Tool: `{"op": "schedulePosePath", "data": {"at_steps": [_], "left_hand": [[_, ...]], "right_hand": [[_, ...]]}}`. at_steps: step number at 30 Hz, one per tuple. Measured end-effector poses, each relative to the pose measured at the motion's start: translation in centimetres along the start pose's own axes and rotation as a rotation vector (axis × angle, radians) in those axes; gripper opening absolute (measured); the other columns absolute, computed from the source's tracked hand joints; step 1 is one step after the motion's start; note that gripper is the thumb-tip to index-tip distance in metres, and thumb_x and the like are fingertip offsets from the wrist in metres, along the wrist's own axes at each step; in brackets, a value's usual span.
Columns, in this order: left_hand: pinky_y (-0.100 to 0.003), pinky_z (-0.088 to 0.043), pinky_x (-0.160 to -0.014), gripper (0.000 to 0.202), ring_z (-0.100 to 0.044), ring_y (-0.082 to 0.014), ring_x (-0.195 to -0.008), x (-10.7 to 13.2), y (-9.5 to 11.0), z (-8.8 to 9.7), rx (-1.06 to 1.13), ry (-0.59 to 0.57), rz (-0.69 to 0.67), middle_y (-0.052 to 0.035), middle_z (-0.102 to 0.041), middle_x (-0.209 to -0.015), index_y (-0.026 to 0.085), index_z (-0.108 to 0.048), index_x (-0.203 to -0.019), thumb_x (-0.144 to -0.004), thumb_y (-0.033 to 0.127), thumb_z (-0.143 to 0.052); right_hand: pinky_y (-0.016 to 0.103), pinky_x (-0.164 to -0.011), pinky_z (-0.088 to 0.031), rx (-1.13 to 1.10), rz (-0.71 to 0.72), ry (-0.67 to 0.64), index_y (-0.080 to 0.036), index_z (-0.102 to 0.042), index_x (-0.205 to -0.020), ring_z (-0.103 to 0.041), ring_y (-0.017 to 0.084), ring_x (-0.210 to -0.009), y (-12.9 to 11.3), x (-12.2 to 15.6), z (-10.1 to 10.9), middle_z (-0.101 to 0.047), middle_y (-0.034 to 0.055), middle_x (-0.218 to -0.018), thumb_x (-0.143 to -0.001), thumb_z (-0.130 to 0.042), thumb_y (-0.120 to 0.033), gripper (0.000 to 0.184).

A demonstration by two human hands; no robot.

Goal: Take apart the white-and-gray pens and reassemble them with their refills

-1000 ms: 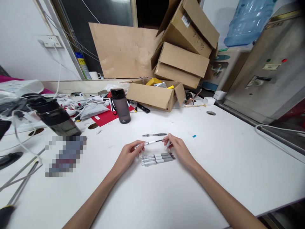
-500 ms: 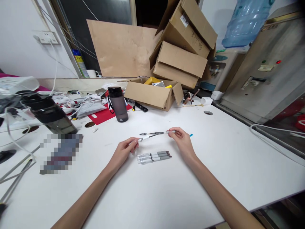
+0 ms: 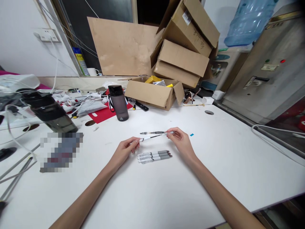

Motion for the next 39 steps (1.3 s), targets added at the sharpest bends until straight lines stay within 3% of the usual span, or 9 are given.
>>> {"op": "schedulePosePath", "data": {"at_steps": [5, 12, 16, 19, 23, 25, 29, 35, 39], "left_hand": [[-0.026, -0.040, -0.068, 0.037, -0.050, -0.0165, -0.070, 0.0, -0.2, -0.1, -0.018, -0.006, -0.012, -0.0015, -0.063, -0.080, 0.019, -0.073, -0.094, -0.097, 0.053, -0.057], [-0.026, -0.040, -0.067, 0.038, -0.052, -0.0174, -0.070, 0.4, 0.4, -0.9, -0.042, -0.066, -0.042, -0.0015, -0.066, -0.078, 0.019, -0.076, -0.099, -0.097, 0.052, -0.056], [-0.027, -0.040, -0.068, 0.037, -0.052, -0.0178, -0.072, 0.6, 0.5, -1.1, -0.029, -0.093, -0.058, -0.0025, -0.066, -0.081, 0.019, -0.076, -0.103, -0.098, 0.050, -0.056], [-0.027, -0.040, -0.067, 0.038, -0.053, -0.0182, -0.072, 0.6, 0.8, -0.9, -0.045, -0.082, -0.065, -0.0039, -0.069, -0.083, 0.019, -0.077, -0.105, -0.097, 0.050, -0.058], [-0.028, -0.041, -0.069, 0.038, -0.056, -0.0205, -0.077, 0.8, 1.4, -0.8, -0.085, -0.093, -0.079, -0.0050, -0.071, -0.085, 0.020, -0.078, -0.107, -0.097, 0.050, -0.057], [-0.028, -0.041, -0.069, 0.039, -0.056, -0.0204, -0.076, 0.8, 1.4, -0.7, -0.080, -0.076, -0.078, -0.0047, -0.070, -0.084, 0.019, -0.078, -0.105, -0.097, 0.051, -0.057], [-0.027, -0.040, -0.068, 0.038, -0.054, -0.0194, -0.074, 0.6, 1.3, -0.5, -0.064, -0.036, -0.079, -0.0036, -0.069, -0.081, 0.019, -0.078, -0.099, -0.097, 0.051, -0.057], [-0.027, -0.040, -0.069, 0.037, -0.054, -0.0194, -0.077, 0.6, 1.2, -0.5, -0.043, -0.045, -0.086, -0.0032, -0.067, -0.082, 0.019, -0.078, -0.097, -0.098, 0.049, -0.056], [-0.027, -0.039, -0.068, 0.035, -0.053, -0.0184, -0.074, 0.6, 1.0, -0.6, -0.036, -0.049, -0.070, -0.0030, -0.066, -0.081, 0.019, -0.078, -0.099, -0.098, 0.048, -0.057]], "right_hand": [[0.033, -0.087, -0.052, 0.027, 0.010, -0.049, -0.021, -0.068, -0.095, -0.066, 0.020, -0.090, -0.3, 0.4, -0.5, -0.072, 0.0062, -0.100, -0.086, -0.073, -0.043, 0.024], [0.032, -0.078, -0.051, 0.062, -0.032, -0.233, -0.022, -0.071, -0.097, -0.066, 0.020, -0.086, -0.9, 1.4, -2.1, -0.072, 0.0044, -0.098, -0.089, -0.070, -0.039, 0.019], [0.030, -0.072, -0.049, 0.072, -0.023, -0.253, -0.021, -0.069, -0.096, -0.065, 0.018, -0.079, -0.8, 1.6, -2.3, -0.069, 0.0031, -0.093, -0.090, -0.068, -0.043, 0.022], [0.028, -0.064, -0.043, 0.100, -0.019, -0.274, -0.022, -0.067, -0.098, -0.058, 0.015, -0.069, -0.8, 1.8, -2.4, -0.064, 0.0002, -0.082, -0.094, -0.063, -0.047, 0.026], [0.026, -0.054, -0.030, 0.182, -0.052, -0.282, -0.024, -0.065, -0.112, -0.038, 0.013, -0.053, -0.8, 2.1, -2.4, -0.043, -0.0070, -0.056, -0.101, -0.047, -0.055, 0.037], [0.026, -0.053, -0.028, 0.207, -0.065, -0.295, -0.025, -0.062, -0.121, -0.036, 0.013, -0.053, -0.9, 2.1, -2.2, -0.042, -0.0069, -0.058, -0.102, -0.043, -0.055, 0.040], [0.026, -0.056, -0.031, 0.210, 0.001, -0.299, -0.028, -0.060, -0.123, -0.040, 0.015, -0.062, -1.2, 1.8, -1.7, -0.045, -0.0038, -0.073, -0.097, -0.053, -0.050, 0.035], [0.026, -0.055, -0.027, 0.137, -0.125, -0.425, -0.025, -0.063, -0.114, -0.031, 0.014, -0.055, -1.0, 1.7, -1.5, -0.034, -0.0075, -0.059, -0.101, -0.046, -0.054, 0.036], [0.026, -0.057, -0.029, 0.139, -0.086, -0.398, -0.024, -0.063, -0.112, -0.037, 0.013, -0.060, -1.1, 1.6, -1.4, -0.047, -0.0041, -0.071, -0.098, -0.053, -0.053, 0.033]]}}
Point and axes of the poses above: each hand's wrist, its own x-axis away from the middle knuckle, its own z-axis out of the back of the hand, y = z × x, the point moved 2 cm from there along -x, towards the middle knuckle
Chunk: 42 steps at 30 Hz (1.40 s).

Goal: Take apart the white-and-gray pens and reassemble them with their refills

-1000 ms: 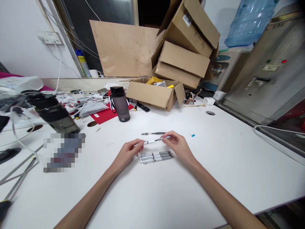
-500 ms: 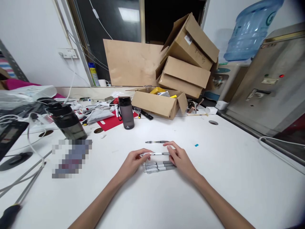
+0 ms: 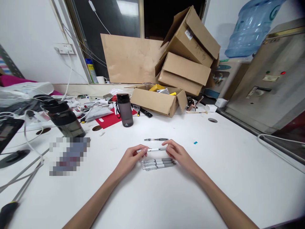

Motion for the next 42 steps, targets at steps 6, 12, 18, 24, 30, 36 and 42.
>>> {"op": "schedulePosePath", "data": {"at_steps": [6, 12, 18, 24, 30, 36, 42], "left_hand": [[-0.028, -0.040, -0.070, 0.034, -0.055, -0.0187, -0.077, 0.0, -0.1, 0.0, 0.000, -0.034, 0.011, -0.0035, -0.069, -0.087, 0.021, -0.077, -0.107, -0.097, 0.048, -0.060], [-0.028, -0.040, -0.071, 0.036, -0.055, -0.0186, -0.078, 0.0, -0.2, 0.0, -0.017, -0.025, 0.012, -0.0029, -0.069, -0.086, 0.020, -0.077, -0.106, -0.097, 0.050, -0.059], [-0.028, -0.040, -0.070, 0.036, -0.055, -0.0182, -0.076, 0.1, -0.3, -0.1, -0.019, -0.031, 0.009, -0.0030, -0.068, -0.085, 0.020, -0.078, -0.105, -0.097, 0.050, -0.059], [-0.027, -0.040, -0.069, 0.034, -0.054, -0.0179, -0.076, 0.0, -0.1, -0.2, 0.008, -0.042, 0.002, -0.0034, -0.071, -0.086, 0.021, -0.077, -0.106, -0.097, 0.048, -0.060], [-0.028, -0.039, -0.069, 0.034, -0.053, -0.0181, -0.076, 0.1, 0.1, -0.3, -0.003, -0.069, -0.009, -0.0046, -0.073, -0.090, 0.020, -0.077, -0.109, -0.098, 0.047, -0.059], [-0.028, -0.043, -0.073, 0.034, -0.057, -0.0190, -0.078, 0.1, 0.4, -0.2, -0.005, -0.054, 0.002, -0.0040, -0.076, -0.087, 0.020, -0.077, -0.106, -0.099, 0.048, -0.058], [-0.029, -0.045, -0.083, 0.026, -0.066, -0.0217, -0.093, 0.7, 2.2, 0.3, -0.193, 0.028, -0.091, -0.0023, -0.079, -0.100, 0.025, -0.080, -0.102, -0.098, 0.044, -0.061]], "right_hand": [[0.027, -0.057, -0.027, -0.016, -0.032, 0.019, -0.025, -0.062, -0.113, -0.033, 0.014, -0.056, 0.0, 0.0, -0.1, -0.039, -0.0068, -0.060, -0.102, -0.045, -0.052, 0.034], [0.027, -0.062, -0.031, 0.025, 0.025, 0.010, -0.025, -0.061, -0.116, -0.041, 0.013, -0.065, 0.0, 0.0, -0.1, -0.049, -0.0040, -0.074, -0.099, -0.056, -0.047, 0.028], [0.028, -0.067, -0.034, 0.057, 0.059, 0.011, -0.024, -0.062, -0.116, -0.045, 0.015, -0.071, -0.1, -0.1, 0.1, -0.052, -0.0024, -0.078, -0.099, -0.055, -0.045, 0.028], [0.028, -0.064, -0.033, 0.054, 0.015, -0.028, -0.026, -0.061, -0.119, -0.043, 0.014, -0.067, -0.2, 0.1, -0.1, -0.049, -0.0037, -0.073, -0.103, -0.047, -0.048, 0.031], [0.028, -0.062, -0.029, 0.041, -0.010, -0.028, -0.026, -0.061, -0.117, -0.038, 0.014, -0.063, -0.3, 0.2, -0.4, -0.043, -0.0052, -0.066, -0.104, -0.043, -0.050, 0.032], [0.028, -0.063, -0.029, 0.100, 0.040, 0.003, -0.026, -0.061, -0.115, -0.040, 0.014, -0.069, -0.9, 0.4, -0.5, -0.047, -0.0026, -0.079, -0.102, -0.048, -0.050, 0.030], [0.028, -0.060, -0.023, -0.001, -0.019, -0.059, -0.025, -0.059, -0.108, -0.028, 0.014, -0.063, -0.4, 0.4, -0.8, -0.031, -0.0056, -0.068, -0.105, -0.040, -0.051, 0.032]]}}
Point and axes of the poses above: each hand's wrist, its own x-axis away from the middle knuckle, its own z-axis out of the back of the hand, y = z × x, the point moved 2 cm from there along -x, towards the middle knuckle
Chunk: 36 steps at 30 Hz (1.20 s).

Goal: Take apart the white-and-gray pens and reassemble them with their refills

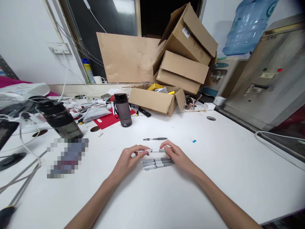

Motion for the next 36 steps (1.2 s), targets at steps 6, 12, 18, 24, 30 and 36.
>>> {"op": "schedulePosePath", "data": {"at_steps": [6, 12, 18, 24, 30, 36], "left_hand": [[-0.028, -0.052, -0.068, 0.028, -0.062, -0.0173, -0.072, -0.1, -0.8, -0.5, 0.301, 0.018, 0.106, -0.0045, -0.073, -0.095, 0.022, -0.076, -0.102, -0.090, 0.047, -0.072], [-0.024, -0.051, -0.060, 0.031, -0.059, -0.0192, -0.085, -0.3, -0.8, -1.0, 0.582, 0.108, 0.150, -0.0063, -0.064, -0.099, 0.019, -0.070, -0.099, -0.091, 0.049, -0.069], [-0.026, -0.050, -0.068, 0.031, -0.055, -0.0161, -0.075, -0.2, -0.3, -0.9, 0.542, -0.035, 0.134, -0.0011, -0.059, -0.079, 0.020, -0.060, -0.089, -0.098, 0.050, -0.058], [-0.029, -0.048, -0.069, 0.037, -0.053, -0.0163, -0.067, -0.1, -0.5, -1.1, 0.410, -0.108, 0.067, -0.0008, -0.056, -0.074, 0.019, -0.062, -0.086, -0.099, 0.051, -0.052], [-0.029, -0.052, -0.077, 0.037, -0.059, -0.0218, -0.096, -0.5, -1.6, -0.2, 0.337, -0.015, 0.053, -0.0087, -0.064, -0.106, 0.019, -0.068, -0.105, -0.103, 0.047, -0.045], [-0.028, -0.051, -0.072, 0.028, -0.060, -0.0192, -0.086, -0.9, -4.5, 0.2, 0.208, 0.014, 0.128, -0.0068, -0.067, -0.096, 0.019, -0.068, -0.103, -0.098, 0.041, -0.052]], "right_hand": [[0.027, -0.060, -0.024, -0.128, -0.001, -0.011, -0.024, -0.056, -0.113, -0.030, 0.013, -0.059, -0.2, -0.6, -0.5, -0.035, -0.0071, -0.063, -0.104, -0.043, -0.051, 0.032], [0.033, -0.080, -0.044, -0.022, 0.060, -0.075, -0.027, -0.056, -0.127, -0.056, 0.018, -0.083, -1.8, -0.8, -3.2, -0.063, 0.0021, -0.093, -0.104, -0.044, -0.051, 0.036], [0.036, -0.105, -0.042, 0.005, 0.231, 0.148, -0.028, -0.067, -0.118, -0.056, 0.019, -0.119, -3.3, -3.5, -4.4, -0.060, 0.0053, -0.127, -0.103, -0.050, -0.043, 0.027], [0.037, -0.100, -0.047, -0.209, 0.246, 0.183, -0.022, -0.068, -0.097, -0.061, 0.021, -0.110, -3.3, -5.5, -5.1, -0.066, 0.0062, -0.113, -0.091, -0.067, -0.043, 0.022], [0.037, -0.095, -0.049, -0.769, 0.186, 0.320, -0.026, -0.054, -0.098, -0.064, 0.018, -0.093, -3.3, -5.4, -2.6, -0.064, -0.0002, -0.088, -0.093, -0.062, -0.037, 0.015], [0.027, -0.060, -0.043, -0.989, 0.196, 0.376, -0.025, -0.045, -0.083, -0.036, 0.013, -0.057, -3.1, -5.2, 0.9, -0.030, -0.0045, -0.068, -0.096, -0.051, -0.037, 0.019]]}}
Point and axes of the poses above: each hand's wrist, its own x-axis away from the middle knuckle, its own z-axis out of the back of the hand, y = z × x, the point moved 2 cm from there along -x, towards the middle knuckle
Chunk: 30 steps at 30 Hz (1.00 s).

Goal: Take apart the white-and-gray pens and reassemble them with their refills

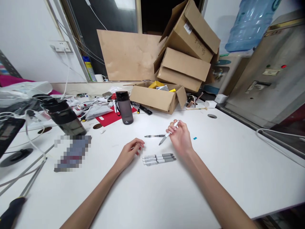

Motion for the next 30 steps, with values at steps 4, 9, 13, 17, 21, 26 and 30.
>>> {"op": "schedulePosePath", "data": {"at_steps": [4, 9, 13, 17, 21, 26, 30], "left_hand": [[-0.028, -0.050, -0.070, 0.025, -0.060, -0.0177, -0.081, 0.1, -0.1, -0.1, -0.025, -0.034, 0.004, -0.0057, -0.070, -0.094, 0.019, -0.068, -0.103, -0.096, 0.039, -0.054], [-0.027, -0.050, -0.070, 0.024, -0.060, -0.0175, -0.080, 0.2, 0.2, -0.1, -0.041, -0.051, -0.017, -0.0063, -0.070, -0.095, 0.019, -0.068, -0.103, -0.096, 0.036, -0.053], [-0.028, -0.050, -0.070, 0.024, -0.060, -0.0175, -0.078, 0.3, 0.3, -0.1, -0.055, -0.052, -0.019, -0.0063, -0.070, -0.094, 0.019, -0.068, -0.101, -0.096, 0.036, -0.053], [-0.027, -0.049, -0.070, 0.024, -0.059, -0.0174, -0.077, 0.3, 0.4, -0.2, -0.064, -0.056, -0.016, -0.0063, -0.071, -0.093, 0.018, -0.068, -0.101, -0.096, 0.036, -0.052], [-0.028, -0.048, -0.072, 0.024, -0.058, -0.0169, -0.077, 0.3, 0.3, -0.2, -0.065, -0.059, -0.017, -0.0054, -0.071, -0.092, 0.018, -0.069, -0.100, -0.096, 0.034, -0.052], [-0.028, -0.048, -0.072, 0.024, -0.058, -0.0176, -0.077, 0.4, 0.3, -0.2, -0.069, -0.054, -0.020, -0.0054, -0.071, -0.091, 0.018, -0.069, -0.099, -0.095, 0.034, -0.052], [-0.028, -0.048, -0.073, 0.024, -0.058, -0.0175, -0.077, 0.5, 0.6, -0.4, -0.076, -0.050, -0.014, -0.0054, -0.070, -0.090, 0.018, -0.069, -0.099, -0.095, 0.034, -0.051]], "right_hand": [[0.026, -0.055, -0.037, 0.117, 0.019, -0.037, -0.025, -0.040, -0.077, -0.025, 0.014, -0.053, -0.9, -0.1, 0.5, -0.021, -0.0049, -0.067, -0.098, -0.048, -0.039, 0.026], [0.024, -0.053, -0.035, 0.053, 0.041, -0.038, -0.024, -0.045, -0.079, -0.022, 0.014, -0.054, -1.5, 0.0, 0.5, -0.019, -0.0046, -0.068, -0.097, -0.044, -0.032, 0.020], [0.025, -0.053, -0.036, 0.088, 0.059, -0.024, -0.025, -0.046, -0.081, -0.023, 0.015, -0.054, -2.1, -0.1, 0.8, -0.019, -0.0047, -0.068, -0.096, -0.047, -0.034, 0.018], [0.026, -0.053, -0.036, 0.082, 0.113, 0.008, -0.026, -0.047, -0.083, -0.022, 0.015, -0.054, -2.6, 0.0, 1.3, -0.020, -0.0049, -0.068, -0.096, -0.049, -0.034, 0.015], [0.026, -0.053, -0.036, 0.069, 0.084, 0.000, -0.026, -0.049, -0.083, -0.022, 0.016, -0.055, -2.8, 0.0, 1.4, -0.019, -0.0047, -0.069, -0.097, -0.046, -0.036, 0.017], [0.026, -0.053, -0.037, 0.086, 0.093, 0.017, -0.026, -0.048, -0.080, -0.023, 0.016, -0.055, -2.8, 0.2, 1.6, -0.020, -0.0045, -0.068, -0.095, -0.046, -0.033, 0.016], [0.025, -0.053, -0.038, 0.078, 0.067, -0.001, -0.025, -0.050, -0.081, -0.024, 0.015, -0.054, -2.5, 0.4, 1.7, -0.021, -0.0043, -0.068, -0.095, -0.048, -0.033, 0.017]]}}
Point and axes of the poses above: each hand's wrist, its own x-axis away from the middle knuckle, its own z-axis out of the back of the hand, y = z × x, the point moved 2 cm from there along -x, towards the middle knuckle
